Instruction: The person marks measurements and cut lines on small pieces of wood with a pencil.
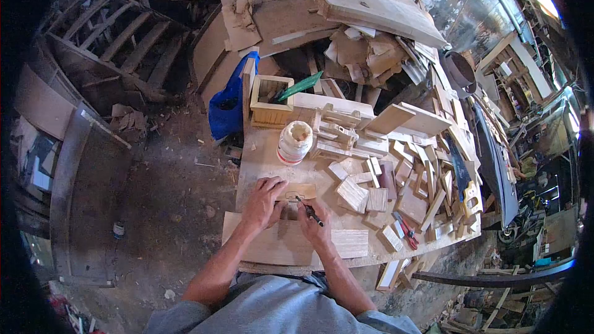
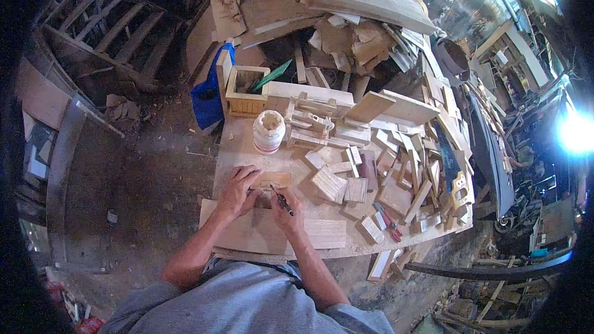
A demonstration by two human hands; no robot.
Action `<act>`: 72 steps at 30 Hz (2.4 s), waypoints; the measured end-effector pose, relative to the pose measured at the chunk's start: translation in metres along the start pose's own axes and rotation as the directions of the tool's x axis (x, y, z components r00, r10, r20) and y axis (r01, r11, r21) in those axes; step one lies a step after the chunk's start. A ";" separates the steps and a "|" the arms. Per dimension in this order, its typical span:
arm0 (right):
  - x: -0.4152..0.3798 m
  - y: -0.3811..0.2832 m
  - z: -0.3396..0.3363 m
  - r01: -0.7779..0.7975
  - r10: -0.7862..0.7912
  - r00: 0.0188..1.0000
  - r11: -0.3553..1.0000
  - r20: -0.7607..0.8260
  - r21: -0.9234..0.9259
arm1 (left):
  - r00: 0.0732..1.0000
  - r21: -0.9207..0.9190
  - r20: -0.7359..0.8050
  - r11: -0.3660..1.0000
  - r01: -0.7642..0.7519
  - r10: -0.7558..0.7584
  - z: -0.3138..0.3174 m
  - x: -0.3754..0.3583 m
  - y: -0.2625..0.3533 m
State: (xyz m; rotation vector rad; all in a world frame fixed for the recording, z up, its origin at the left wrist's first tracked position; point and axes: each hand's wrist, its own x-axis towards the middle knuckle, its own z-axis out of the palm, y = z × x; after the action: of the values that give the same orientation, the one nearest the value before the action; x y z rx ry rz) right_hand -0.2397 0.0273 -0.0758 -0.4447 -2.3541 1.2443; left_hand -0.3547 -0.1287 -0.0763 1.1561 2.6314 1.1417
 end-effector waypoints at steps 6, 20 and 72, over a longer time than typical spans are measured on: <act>0.002 0.004 0.007 0.036 -0.035 0.998 0.999 0.047 -0.020 | 1.000 -0.025 -0.015 1.000 -0.001 0.000 0.007 0.000 -0.005; 0.007 -0.007 0.004 -0.032 0.034 0.994 0.999 0.103 -0.024 | 1.000 -0.007 -0.016 1.000 -0.012 0.012 0.004 0.000 -0.004; 0.003 -0.008 -0.002 0.067 -0.066 0.998 0.995 0.016 -0.076 | 1.000 -0.047 -0.018 0.999 0.017 -0.018 0.004 0.000 -0.002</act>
State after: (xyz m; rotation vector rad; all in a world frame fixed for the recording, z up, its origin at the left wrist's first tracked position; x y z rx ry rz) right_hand -0.2416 0.0262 -0.0675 -0.3797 -2.4140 1.1331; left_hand -0.3551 -0.1274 -0.0804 1.1177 2.6079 1.2105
